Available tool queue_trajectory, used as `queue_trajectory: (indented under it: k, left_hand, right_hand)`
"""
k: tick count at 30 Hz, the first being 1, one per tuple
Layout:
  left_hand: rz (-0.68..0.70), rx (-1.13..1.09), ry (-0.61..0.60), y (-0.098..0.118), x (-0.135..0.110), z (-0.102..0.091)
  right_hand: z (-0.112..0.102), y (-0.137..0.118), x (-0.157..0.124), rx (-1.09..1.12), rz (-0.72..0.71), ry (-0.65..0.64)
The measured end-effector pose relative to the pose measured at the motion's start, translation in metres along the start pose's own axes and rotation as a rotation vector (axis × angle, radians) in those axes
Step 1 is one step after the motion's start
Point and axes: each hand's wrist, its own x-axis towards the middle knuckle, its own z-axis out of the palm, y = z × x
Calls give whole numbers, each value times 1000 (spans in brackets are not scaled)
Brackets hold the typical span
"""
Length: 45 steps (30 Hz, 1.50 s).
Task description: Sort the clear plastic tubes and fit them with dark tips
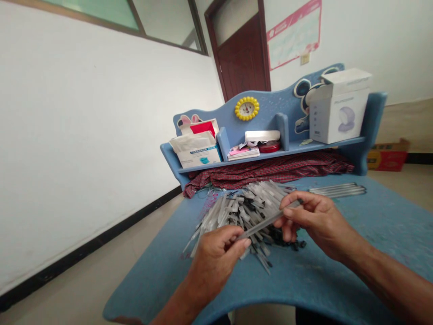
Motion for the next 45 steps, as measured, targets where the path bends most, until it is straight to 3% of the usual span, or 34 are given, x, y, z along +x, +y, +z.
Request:
queue_trajectory:
  k: [4,11,17,25,32,36,38,40,43,45]
  left_hand:
    - [-35,-104,-33,-1,3,-4]
    - [225,84,61,4,5,-4]
    - [317,173,88,4,5,-2]
    - [348,198,59,7,0,4]
    - [264,222,-24,11,7,-1]
    - [245,239,-42,10,13,-4]
    - [234,246,-38,7,15,-5]
    - [222,265,-24,3,16,-4]
    - [205,281,-15,0,16,-2]
    - [209,283,-26,1,15,0]
  right_hand:
    - [0,-3,1,42,15,-2]
    - [1,-4,1,75,-4,5]
    - [2,-2,0,93,0,-19]
    - [0,0,1,114,6,-30]
    - [-5,6,11,88,26,-49]
    - [-12,5,18,-229,-69,88]
    - [-16,2,18,-588,-282,221]
    - [-15,-2,16,-999,-575,251]
    - [-7,-3,9,-1427,-898,41]
    - [1,0,6,-1546,-975,-109]
